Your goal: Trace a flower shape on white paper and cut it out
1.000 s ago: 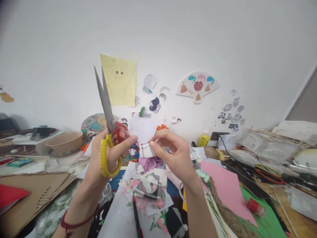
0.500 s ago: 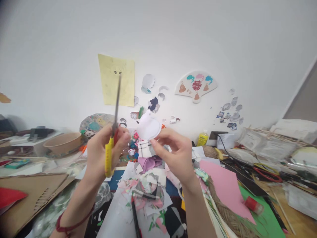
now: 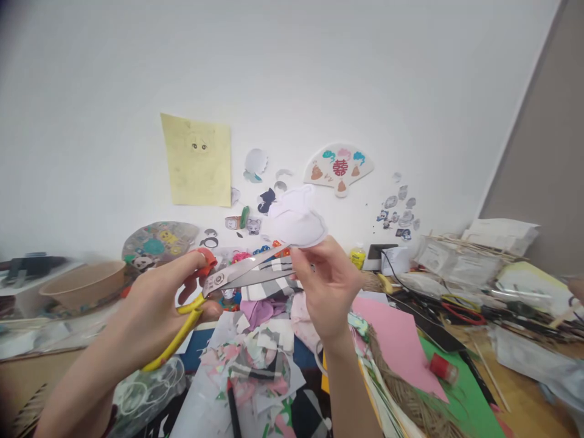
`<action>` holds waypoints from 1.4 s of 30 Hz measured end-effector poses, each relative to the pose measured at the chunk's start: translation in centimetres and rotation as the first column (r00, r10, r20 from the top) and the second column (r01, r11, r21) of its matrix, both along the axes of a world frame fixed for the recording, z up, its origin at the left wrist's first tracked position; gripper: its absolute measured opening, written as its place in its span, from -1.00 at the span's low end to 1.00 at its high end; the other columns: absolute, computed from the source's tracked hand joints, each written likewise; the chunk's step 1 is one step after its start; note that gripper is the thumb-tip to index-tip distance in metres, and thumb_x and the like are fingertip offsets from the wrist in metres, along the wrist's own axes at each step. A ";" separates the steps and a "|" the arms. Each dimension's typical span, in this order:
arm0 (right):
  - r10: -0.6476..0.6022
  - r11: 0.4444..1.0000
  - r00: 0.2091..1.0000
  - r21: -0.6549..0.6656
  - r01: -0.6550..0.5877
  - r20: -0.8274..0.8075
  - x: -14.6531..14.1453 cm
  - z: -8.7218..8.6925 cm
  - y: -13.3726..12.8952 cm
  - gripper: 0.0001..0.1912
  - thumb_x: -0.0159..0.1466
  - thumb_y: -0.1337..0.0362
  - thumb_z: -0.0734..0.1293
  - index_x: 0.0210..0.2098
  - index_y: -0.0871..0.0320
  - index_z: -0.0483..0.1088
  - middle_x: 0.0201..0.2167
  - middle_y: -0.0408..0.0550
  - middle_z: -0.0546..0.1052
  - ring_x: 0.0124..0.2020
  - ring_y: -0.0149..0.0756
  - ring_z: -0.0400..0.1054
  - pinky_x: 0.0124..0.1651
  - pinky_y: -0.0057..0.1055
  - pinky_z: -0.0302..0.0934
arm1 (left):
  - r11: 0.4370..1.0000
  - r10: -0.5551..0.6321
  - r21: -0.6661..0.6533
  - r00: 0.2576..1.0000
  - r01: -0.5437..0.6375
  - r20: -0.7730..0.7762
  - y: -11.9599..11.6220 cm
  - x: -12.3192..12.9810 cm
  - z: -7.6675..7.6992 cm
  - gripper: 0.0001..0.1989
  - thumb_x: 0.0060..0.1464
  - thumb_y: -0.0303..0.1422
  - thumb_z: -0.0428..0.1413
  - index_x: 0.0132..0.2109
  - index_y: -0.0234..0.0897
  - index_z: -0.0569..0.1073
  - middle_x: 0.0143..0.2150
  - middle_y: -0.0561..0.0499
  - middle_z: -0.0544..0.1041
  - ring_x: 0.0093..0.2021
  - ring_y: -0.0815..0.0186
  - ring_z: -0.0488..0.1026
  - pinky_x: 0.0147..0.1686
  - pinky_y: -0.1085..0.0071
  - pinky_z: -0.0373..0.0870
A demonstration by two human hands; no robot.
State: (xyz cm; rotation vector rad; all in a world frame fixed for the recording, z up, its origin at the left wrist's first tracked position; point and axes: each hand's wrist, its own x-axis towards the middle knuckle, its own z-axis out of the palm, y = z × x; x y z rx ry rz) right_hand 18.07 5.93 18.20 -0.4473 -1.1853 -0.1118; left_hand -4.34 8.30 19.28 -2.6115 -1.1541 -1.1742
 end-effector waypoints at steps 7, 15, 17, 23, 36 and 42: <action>-0.010 1.000 1.000 0.025 0.011 -0.011 -0.1 -0.3 0.0 -0.88 0.25 0.37 0.45 -0.42 0.11 0.48 -0.50 -0.19 0.44 -0.53 -0.45 0.32 -0.51 -0.47 0.32 | 1.000 -0.005 0.019 1.000 0.005 -0.017 0.1 -0.2 0.0 -0.72 0.03 -0.18 0.23 -0.22 -0.17 0.30 -0.37 0.13 0.42 -0.43 0.30 0.32 -0.41 0.42 0.15; -0.013 0.998 1.000 0.060 0.013 0.006 0.0 -0.2 0.2 -0.86 0.24 0.41 0.45 -0.43 0.11 0.48 -0.51 -0.22 0.43 -0.57 -0.47 0.33 -0.53 -0.47 0.30 | 1.000 0.016 0.007 1.000 -0.016 -0.018 0.0 -0.5 -0.2 -0.72 0.06 -0.14 0.20 -0.21 -0.17 0.32 -0.34 0.11 0.44 -0.42 0.30 0.33 -0.41 0.41 0.15; -0.025 0.998 1.000 0.062 0.024 0.011 0.0 -0.2 0.2 -0.86 0.23 0.41 0.45 -0.43 0.11 0.47 -0.49 -0.21 0.44 -0.55 -0.46 0.34 -0.52 -0.47 0.30 | 1.000 0.022 -0.003 1.000 -0.022 -0.020 0.0 -0.4 -0.1 -0.72 0.06 -0.15 0.20 -0.21 -0.17 0.33 -0.34 0.11 0.44 -0.43 0.29 0.33 -0.41 0.41 0.14; -0.120 0.989 0.992 0.089 0.116 0.039 0.2 -0.3 0.3 -0.86 0.23 0.43 0.45 -0.42 0.11 0.49 -0.53 -0.22 0.43 -0.57 -0.45 0.34 -0.53 -0.47 0.29 | 0.999 0.032 -0.034 0.999 -0.033 -0.033 -0.1 -0.6 -0.1 -0.71 0.04 -0.12 0.21 -0.23 -0.16 0.32 -0.34 0.10 0.44 -0.39 0.25 0.34 -0.39 0.39 0.14; -0.145 0.988 0.987 0.067 0.140 0.071 0.0 -0.5 0.4 -0.87 0.24 0.44 0.44 -0.39 0.09 0.52 -0.53 -0.19 0.47 -0.53 -0.40 0.37 -0.49 -0.42 0.31 | 0.993 0.055 -0.097 0.997 -0.060 -0.057 -0.2 -0.9 0.0 -0.71 0.07 -0.09 0.17 -0.28 -0.16 0.30 -0.40 0.12 0.40 -0.41 0.26 0.31 -0.40 0.37 0.11; -0.099 0.995 0.991 -0.012 0.100 0.089 -0.1 -0.5 0.2 -0.89 0.25 0.42 0.44 -0.31 0.07 0.56 -0.50 -0.19 0.48 -0.54 -0.42 0.35 -0.51 -0.44 0.30 | 0.992 0.068 -0.106 0.996 -0.073 -0.051 -0.1 -1.0 -0.1 -0.65 0.07 0.00 0.17 -0.25 -0.16 0.33 -0.37 0.10 0.43 -0.39 0.24 0.32 -0.40 0.36 0.11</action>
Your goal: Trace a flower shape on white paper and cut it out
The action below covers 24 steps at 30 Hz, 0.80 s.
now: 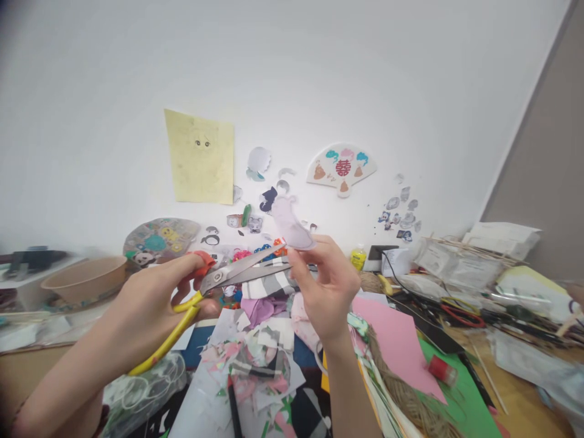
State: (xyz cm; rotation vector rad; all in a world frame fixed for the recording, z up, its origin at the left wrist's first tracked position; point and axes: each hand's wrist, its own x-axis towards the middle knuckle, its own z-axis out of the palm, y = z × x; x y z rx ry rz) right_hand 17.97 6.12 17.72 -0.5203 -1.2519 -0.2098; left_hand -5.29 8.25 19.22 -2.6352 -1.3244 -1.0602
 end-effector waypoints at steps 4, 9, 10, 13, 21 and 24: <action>0.017 1.000 1.000 -0.014 -0.016 0.010 -0.2 -0.1 0.0 -0.86 0.25 0.43 0.44 -0.25 0.05 0.58 -0.48 -0.19 0.49 -0.54 -0.45 0.34 -0.51 -0.46 0.31 | 0.999 0.013 -0.029 1.000 -0.013 -0.006 0.0 0.3 0.1 -0.62 0.07 0.04 0.16 -0.22 -0.16 0.36 -0.38 0.09 0.46 -0.39 0.22 0.34 -0.39 0.35 0.11; 0.069 0.997 0.998 -0.041 -0.068 0.013 -0.5 0.1 -0.1 -0.88 0.26 0.41 0.43 -0.24 0.08 0.57 -0.47 -0.18 0.50 -0.55 -0.45 0.35 -0.57 -0.50 0.29 | 0.998 0.035 -0.046 0.999 -0.035 0.000 -0.3 0.9 0.4 -0.67 0.08 -0.01 0.15 -0.21 -0.15 0.37 -0.34 0.06 0.49 -0.35 0.19 0.38 -0.36 0.35 0.11; 0.071 0.996 0.997 -0.051 -0.070 0.015 -0.5 0.2 -0.1 -0.89 0.26 0.41 0.42 -0.26 0.09 0.57 -0.47 -0.18 0.49 -0.54 -0.44 0.35 -0.58 -0.51 0.28 | 0.998 0.038 -0.057 0.999 -0.038 0.003 -0.3 1.0 0.4 -0.67 0.08 0.00 0.14 -0.21 -0.16 0.37 -0.33 0.05 0.49 -0.35 0.18 0.38 -0.36 0.35 0.11; 0.079 0.994 0.997 -0.080 -0.077 0.019 -0.5 0.2 -0.1 -0.90 0.24 0.42 0.42 -0.29 0.10 0.56 -0.47 -0.17 0.51 -0.52 -0.43 0.38 -0.57 -0.51 0.27 | 0.995 0.040 -0.088 0.999 -0.039 0.012 -0.6 1.3 0.5 -0.65 0.10 0.01 0.11 -0.20 -0.17 0.37 -0.34 0.04 0.48 -0.36 0.18 0.38 -0.37 0.35 0.11; 0.101 0.989 0.994 -0.118 -0.094 0.051 -0.7 0.2 -0.2 -0.82 0.23 0.48 0.39 -0.27 0.09 0.57 -0.45 -0.18 0.52 -0.51 -0.43 0.37 -0.47 -0.46 0.30 | 0.997 0.036 -0.074 0.999 -0.033 0.041 -0.4 1.8 0.3 -0.66 0.12 0.00 0.11 -0.26 -0.18 0.32 -0.37 0.07 0.44 -0.41 0.24 0.33 -0.39 0.35 0.10; 0.093 0.986 0.995 -0.145 -0.086 0.047 -0.8 0.2 -0.3 -0.85 0.23 0.47 0.39 -0.30 0.11 0.56 -0.47 -0.19 0.50 -0.50 -0.44 0.34 -0.42 -0.44 0.31 | 0.995 0.033 -0.096 0.998 -0.028 0.056 -0.5 2.0 0.3 -0.67 0.12 -0.02 0.10 -0.28 -0.17 0.29 -0.39 0.09 0.43 -0.42 0.25 0.32 -0.39 0.35 0.11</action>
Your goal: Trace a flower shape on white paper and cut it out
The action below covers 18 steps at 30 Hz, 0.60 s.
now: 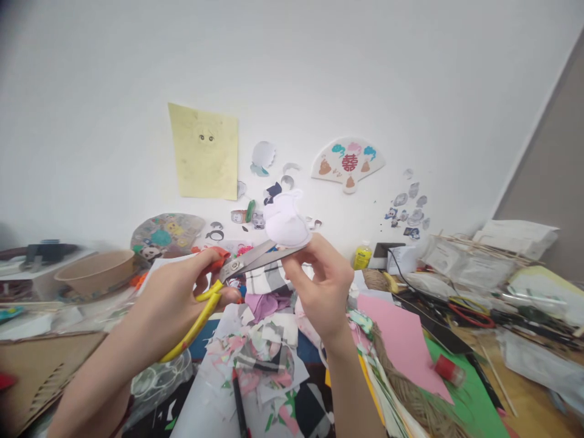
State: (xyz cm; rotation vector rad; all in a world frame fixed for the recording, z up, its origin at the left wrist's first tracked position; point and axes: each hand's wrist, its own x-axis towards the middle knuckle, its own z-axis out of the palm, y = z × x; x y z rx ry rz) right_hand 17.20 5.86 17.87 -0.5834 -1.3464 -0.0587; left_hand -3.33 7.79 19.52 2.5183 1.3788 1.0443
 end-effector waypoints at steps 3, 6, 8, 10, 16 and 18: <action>0.002 1.000 1.000 -0.012 -0.002 -0.012 -0.1 0.0 0.0 -0.88 0.23 0.46 0.40 -0.34 0.12 0.54 -0.49 -0.20 0.48 -0.51 -0.45 0.33 -0.41 -0.44 0.31 | 0.999 -0.008 -0.035 1.000 0.008 0.013 -0.2 0.2 0.2 -0.68 0.09 -0.04 0.14 -0.29 -0.17 0.28 -0.38 0.10 0.43 -0.41 0.25 0.31 -0.39 0.35 0.10; 0.008 1.000 1.000 -0.019 -0.008 -0.015 -0.3 0.0 0.1 -0.89 0.23 0.46 0.40 -0.35 0.13 0.53 -0.50 -0.20 0.48 -0.52 -0.45 0.32 -0.42 -0.44 0.30 | 0.999 -0.017 -0.051 1.000 0.018 0.025 -0.2 0.3 0.3 -0.69 0.08 -0.07 0.16 -0.28 -0.17 0.29 -0.37 0.10 0.44 -0.40 0.25 0.32 -0.39 0.35 0.10; 0.010 1.000 1.000 -0.028 -0.011 -0.018 -0.4 0.0 0.1 -0.90 0.23 0.45 0.40 -0.37 0.14 0.53 -0.51 -0.20 0.47 -0.53 -0.45 0.31 -0.43 -0.44 0.30 | 0.999 -0.013 -0.052 1.000 0.015 0.026 -0.1 0.4 0.2 -0.68 0.07 -0.06 0.17 -0.28 -0.17 0.29 -0.37 0.10 0.45 -0.40 0.25 0.33 -0.39 0.36 0.10; 0.022 0.999 0.999 -0.046 -0.023 -0.023 -0.4 0.0 0.2 -0.91 0.23 0.44 0.41 -0.38 0.15 0.52 -0.53 -0.20 0.46 -0.55 -0.45 0.30 -0.46 -0.45 0.28 | 0.999 -0.008 -0.045 1.000 0.010 0.024 0.0 0.4 0.1 -0.67 0.07 -0.04 0.16 -0.29 -0.17 0.28 -0.38 0.09 0.45 -0.41 0.24 0.33 -0.40 0.36 0.09; 0.218 0.974 0.974 -0.042 -0.221 -0.064 0.2 0.0 0.6 -0.88 0.25 0.43 0.40 -0.29 0.11 0.57 -0.59 -0.25 0.42 -0.63 -0.47 0.26 -0.57 -0.47 0.21 | 0.999 0.000 0.041 1.000 -0.001 0.023 0.1 -0.1 -0.1 -0.63 0.08 0.02 0.15 -0.24 -0.17 0.33 -0.35 0.07 0.47 -0.41 0.24 0.36 -0.40 0.37 0.10; 0.266 0.961 0.962 -0.057 -0.270 -0.068 0.4 0.0 0.5 -0.86 0.26 0.42 0.38 -0.26 0.09 0.57 -0.60 -0.25 0.41 -0.64 -0.47 0.27 -0.58 -0.46 0.21 | 0.997 0.019 0.076 1.000 -0.020 0.019 0.0 -0.2 0.0 -0.62 0.07 0.03 0.16 -0.24 -0.17 0.33 -0.36 0.06 0.48 -0.42 0.24 0.37 -0.41 0.38 0.10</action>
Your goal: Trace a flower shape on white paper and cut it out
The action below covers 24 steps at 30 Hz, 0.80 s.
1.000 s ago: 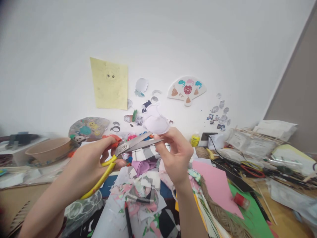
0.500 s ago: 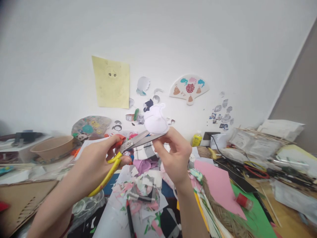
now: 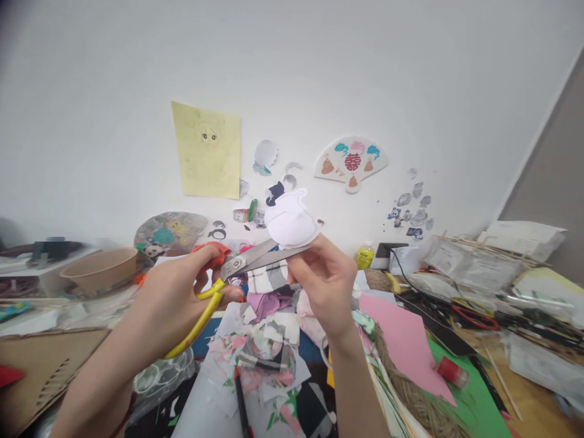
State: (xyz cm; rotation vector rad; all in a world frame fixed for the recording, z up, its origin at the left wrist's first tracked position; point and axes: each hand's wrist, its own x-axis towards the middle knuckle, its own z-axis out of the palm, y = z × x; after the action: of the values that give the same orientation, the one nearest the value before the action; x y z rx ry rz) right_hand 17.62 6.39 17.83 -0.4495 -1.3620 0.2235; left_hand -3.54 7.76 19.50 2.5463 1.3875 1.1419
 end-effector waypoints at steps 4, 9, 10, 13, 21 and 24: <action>0.044 0.998 0.999 -0.038 -0.044 -0.002 0.1 0.0 -0.2 -0.88 0.24 0.41 0.40 -0.27 0.10 0.56 -0.59 -0.24 0.42 -0.65 -0.46 0.29 -0.59 -0.46 0.22 | 1.000 -0.016 -0.003 1.000 0.016 -0.020 -0.2 0.2 0.3 -0.61 0.07 0.05 0.13 -0.26 -0.18 0.33 -0.36 0.05 0.49 -0.43 0.24 0.38 -0.41 0.38 0.12; 0.084 0.996 0.996 -0.031 -0.084 0.005 0.1 0.0 -0.2 -0.88 0.25 0.42 0.41 -0.26 0.09 0.56 -0.58 -0.24 0.44 -0.64 -0.46 0.32 -0.57 -0.47 0.25 | 1.000 -0.013 -0.007 0.999 0.013 -0.030 -0.3 0.2 0.3 -0.61 0.09 0.05 0.11 -0.24 -0.18 0.34 -0.35 0.04 0.51 -0.43 0.24 0.38 -0.41 0.38 0.12; 0.088 0.996 0.996 -0.025 -0.088 0.008 0.1 -0.1 -0.2 -0.87 0.25 0.43 0.41 -0.26 0.08 0.57 -0.58 -0.24 0.44 -0.63 -0.46 0.32 -0.57 -0.47 0.25 | 1.000 -0.017 -0.001 0.999 0.017 -0.030 -0.3 0.1 0.3 -0.61 0.09 0.05 0.11 -0.23 -0.18 0.35 -0.35 0.04 0.50 -0.42 0.24 0.38 -0.41 0.38 0.13; 0.088 0.996 0.996 -0.016 -0.088 0.010 0.1 -0.1 -0.1 -0.86 0.26 0.43 0.41 -0.25 0.09 0.57 -0.58 -0.24 0.44 -0.63 -0.46 0.31 -0.56 -0.47 0.25 | 0.999 -0.042 0.018 0.999 0.042 -0.021 -0.2 0.0 0.2 -0.62 0.10 0.04 0.11 -0.22 -0.19 0.37 -0.37 0.05 0.49 -0.43 0.25 0.38 -0.42 0.39 0.13; 0.046 0.999 0.999 -0.024 -0.045 0.017 0.0 0.1 -0.3 -0.91 0.24 0.41 0.42 -0.29 0.10 0.56 -0.56 -0.23 0.45 -0.64 -0.46 0.30 -0.57 -0.45 0.27 | 0.998 -0.061 0.002 0.998 0.061 -0.017 -0.2 -0.1 0.3 -0.62 0.10 0.05 0.10 -0.27 -0.18 0.35 -0.39 0.05 0.48 -0.41 0.24 0.38 -0.41 0.37 0.12; 0.034 0.999 0.999 -0.025 -0.034 0.015 0.0 0.2 -0.3 -0.91 0.23 0.41 0.43 -0.30 0.11 0.57 -0.52 -0.21 0.47 -0.62 -0.47 0.29 -0.57 -0.46 0.27 | 0.998 -0.046 -0.040 0.999 0.044 -0.029 -0.2 0.0 0.4 -0.59 0.09 0.09 0.09 -0.27 -0.18 0.34 -0.44 0.08 0.45 -0.44 0.25 0.35 -0.42 0.36 0.09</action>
State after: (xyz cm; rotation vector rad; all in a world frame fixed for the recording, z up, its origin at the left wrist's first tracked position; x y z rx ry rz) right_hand 17.65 6.09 17.99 -0.4499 -1.3841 0.2653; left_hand -3.55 7.55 19.90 2.5638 1.3377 1.0628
